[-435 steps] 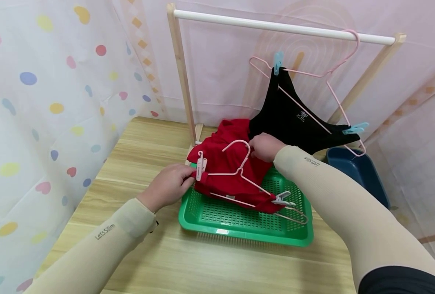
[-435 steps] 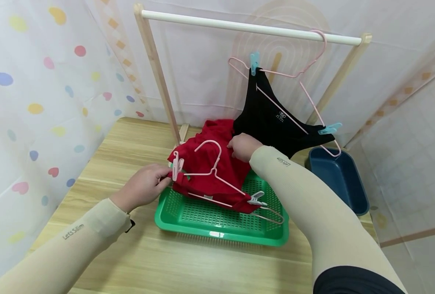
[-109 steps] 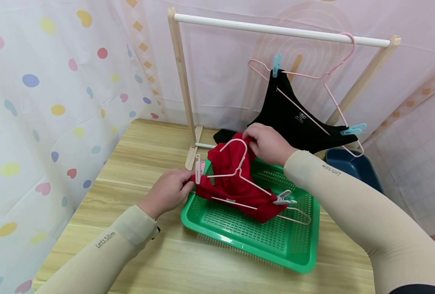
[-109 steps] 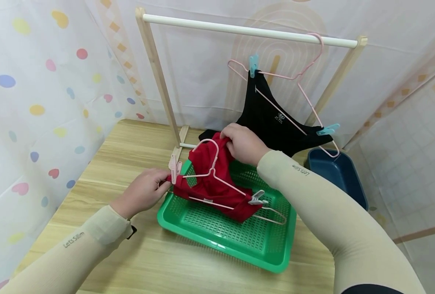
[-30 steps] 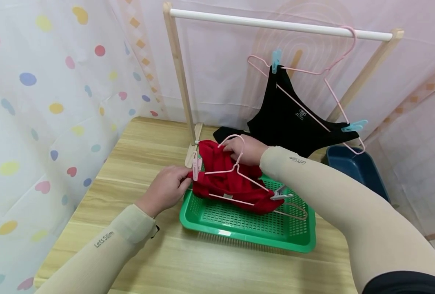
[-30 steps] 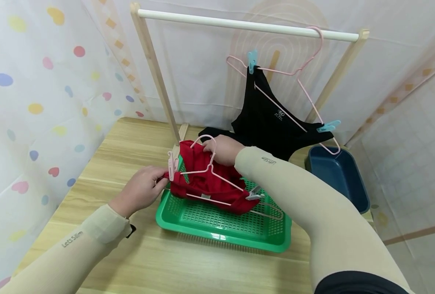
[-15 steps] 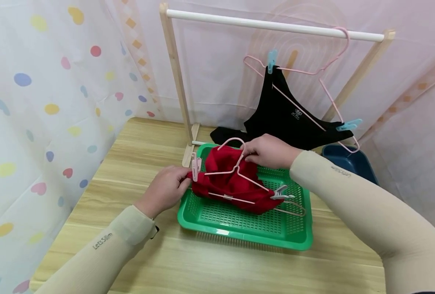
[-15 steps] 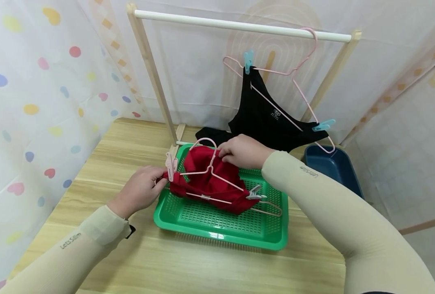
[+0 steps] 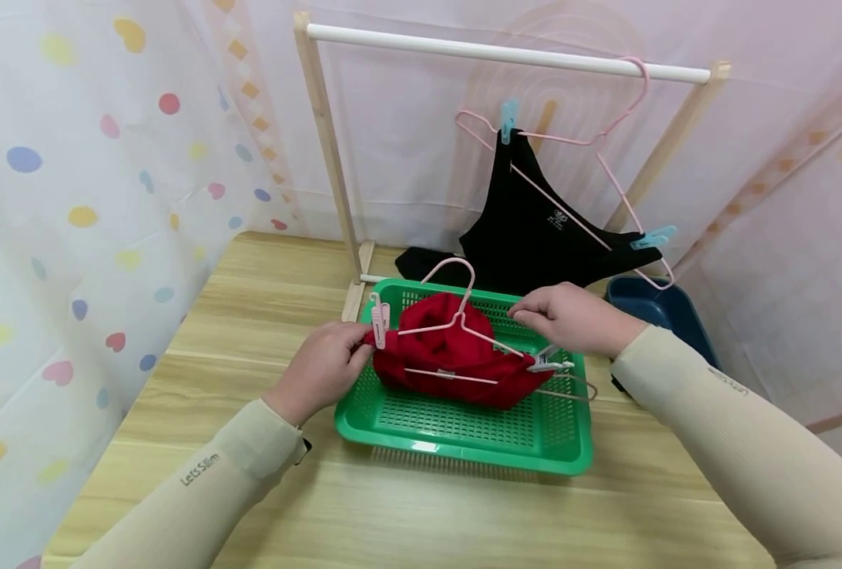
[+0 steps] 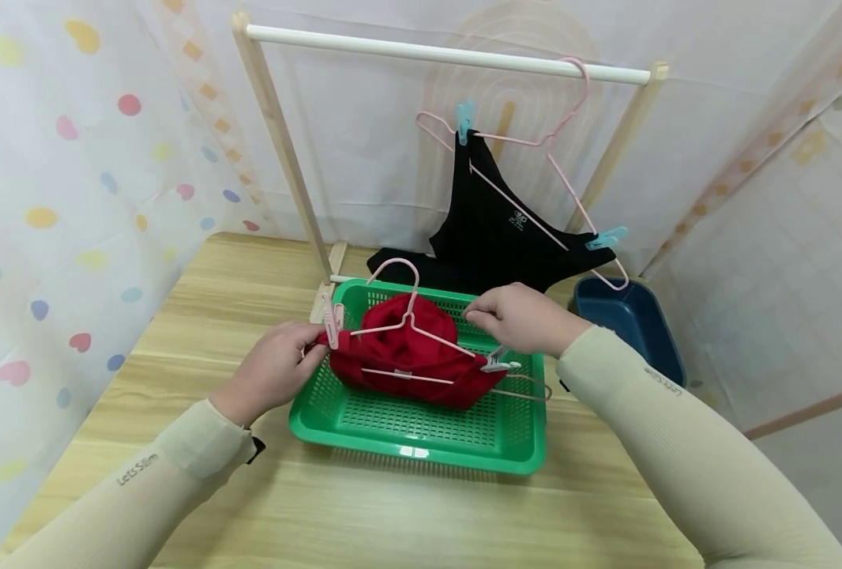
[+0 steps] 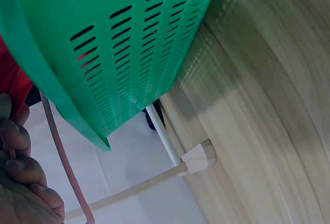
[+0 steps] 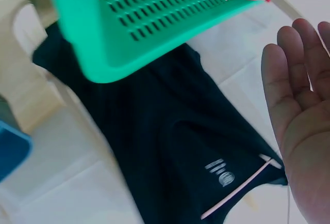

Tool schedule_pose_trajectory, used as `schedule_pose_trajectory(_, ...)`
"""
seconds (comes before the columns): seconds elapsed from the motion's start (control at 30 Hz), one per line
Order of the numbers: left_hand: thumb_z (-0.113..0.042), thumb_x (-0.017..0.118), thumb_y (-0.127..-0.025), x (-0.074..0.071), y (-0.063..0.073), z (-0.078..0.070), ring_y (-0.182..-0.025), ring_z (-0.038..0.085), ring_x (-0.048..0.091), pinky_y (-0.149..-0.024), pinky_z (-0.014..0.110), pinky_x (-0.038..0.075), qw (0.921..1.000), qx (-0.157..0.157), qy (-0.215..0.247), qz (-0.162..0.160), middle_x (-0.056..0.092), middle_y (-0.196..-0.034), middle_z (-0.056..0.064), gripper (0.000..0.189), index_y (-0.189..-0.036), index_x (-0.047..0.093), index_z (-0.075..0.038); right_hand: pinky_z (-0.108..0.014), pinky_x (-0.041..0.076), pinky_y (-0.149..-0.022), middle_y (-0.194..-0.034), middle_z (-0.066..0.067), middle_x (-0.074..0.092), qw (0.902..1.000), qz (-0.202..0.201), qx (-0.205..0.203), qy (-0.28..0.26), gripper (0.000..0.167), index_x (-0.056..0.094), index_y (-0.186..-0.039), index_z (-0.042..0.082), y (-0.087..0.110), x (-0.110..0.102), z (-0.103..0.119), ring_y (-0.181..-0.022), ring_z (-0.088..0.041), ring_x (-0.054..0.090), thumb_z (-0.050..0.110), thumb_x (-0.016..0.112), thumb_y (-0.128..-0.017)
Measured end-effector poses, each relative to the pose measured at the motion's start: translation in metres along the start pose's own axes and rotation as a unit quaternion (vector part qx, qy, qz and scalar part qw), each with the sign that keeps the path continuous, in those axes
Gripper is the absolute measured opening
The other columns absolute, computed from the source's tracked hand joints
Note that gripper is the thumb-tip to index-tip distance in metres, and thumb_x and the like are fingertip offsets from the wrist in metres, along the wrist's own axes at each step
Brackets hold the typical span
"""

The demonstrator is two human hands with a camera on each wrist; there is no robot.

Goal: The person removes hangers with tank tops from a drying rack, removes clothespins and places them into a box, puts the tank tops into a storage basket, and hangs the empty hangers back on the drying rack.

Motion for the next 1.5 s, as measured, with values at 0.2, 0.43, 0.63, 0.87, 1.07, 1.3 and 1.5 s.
schedule_pose_trajectory(0.2, -0.018, 0.064, -0.104, 0.001, -0.001, -0.001, -0.083, 0.021, 0.058, -0.087, 0.042, 0.049, 0.9999, -0.011, 0.002, 0.007, 0.073, -0.092, 0.002, 0.015, -0.111, 0.074, -0.008, -0.055, 0.056, -0.102, -0.130, -0.013, 0.074, 0.9980, -0.019, 0.035, -0.049, 0.036, 0.073, -0.131, 0.007, 0.028, 0.007, -0.010, -0.111, -0.026, 0.074, 0.025, 0.047, -0.114)
schedule_pose_trajectory(0.43, -0.022, 0.064, -0.105, 0.003, -0.003, -0.002, -0.081, 0.020, 0.055, -0.079, 0.039, 0.045, 0.9998, -0.004, 0.012, 0.015, 0.070, -0.088, -0.001, 0.013, -0.106, 0.072, -0.012, -0.040, 0.060, -0.089, -0.120, -0.008, 0.077, 0.9942, -0.061, 0.028, -0.085, 0.035, 0.070, -0.134, 0.006, 0.053, 0.018, -0.015, -0.100, -0.020, 0.071, 0.021, 0.044, -0.115)
schedule_pose_trajectory(0.63, -0.020, 0.056, -0.108, 0.005, -0.003, -0.001, -0.098, 0.027, 0.066, -0.099, 0.049, 0.050, 0.9995, 0.005, 0.021, 0.023, 0.076, -0.110, 0.007, 0.027, -0.125, 0.071, -0.005, -0.027, 0.052, -0.068, -0.105, -0.001, 0.077, 0.9893, -0.071, 0.064, -0.110, 0.043, 0.060, -0.144, 0.007, 0.062, 0.034, -0.016, -0.080, -0.010, 0.065, 0.025, 0.066, -0.105)
schedule_pose_trajectory(0.87, -0.017, 0.053, -0.109, 0.007, -0.003, 0.000, -0.121, 0.038, 0.064, -0.112, 0.057, 0.045, 0.9992, -0.001, 0.003, 0.039, 0.072, -0.130, 0.017, 0.038, -0.141, 0.062, 0.003, -0.035, 0.059, -0.081, -0.109, -0.004, 0.078, 0.9875, -0.117, 0.078, -0.071, 0.032, 0.064, -0.132, 0.009, 0.061, 0.044, -0.014, -0.100, -0.019, 0.074, 0.016, 0.071, -0.102)
schedule_pose_trajectory(1.07, -0.017, 0.061, -0.107, 0.008, -0.007, 0.001, -0.109, 0.031, 0.065, -0.102, 0.051, 0.052, 0.9996, -0.001, -0.010, 0.027, 0.075, -0.120, 0.012, 0.030, -0.131, 0.070, -0.003, -0.040, 0.060, -0.080, -0.109, -0.005, 0.079, 0.9838, -0.157, 0.073, -0.046, 0.029, 0.065, -0.129, 0.010, 0.063, 0.045, -0.013, -0.095, -0.019, 0.074, 0.012, 0.071, -0.101)
schedule_pose_trajectory(1.3, -0.019, 0.066, -0.105, 0.010, -0.011, 0.004, -0.094, 0.024, 0.066, -0.089, 0.044, 0.055, 0.9996, 0.015, -0.020, 0.011, 0.079, -0.108, 0.005, 0.022, -0.121, 0.078, -0.009, -0.041, 0.060, -0.080, -0.110, -0.007, 0.076, 0.9811, -0.179, 0.070, -0.019, 0.028, 0.063, -0.130, 0.008, 0.064, 0.050, -0.015, -0.092, -0.020, 0.074, 0.010, 0.068, -0.103)
schedule_pose_trajectory(1.5, -0.020, 0.067, -0.104, 0.013, -0.012, 0.007, -0.094, 0.023, 0.062, -0.085, 0.041, 0.053, 0.9999, 0.007, -0.007, 0.008, 0.078, -0.106, 0.004, 0.024, -0.123, 0.078, -0.010, -0.042, 0.054, -0.078, -0.113, -0.011, 0.072, 0.9770, -0.199, 0.075, 0.018, 0.033, 0.059, -0.134, 0.005, 0.066, 0.057, -0.017, -0.097, -0.024, 0.066, 0.011, 0.068, -0.103)
Point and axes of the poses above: each hand's wrist, its own y-axis away from the middle knuckle, its own x-axis out of the palm, z = x × y, the point moved 2 cm from there along -y, towards the middle knuckle
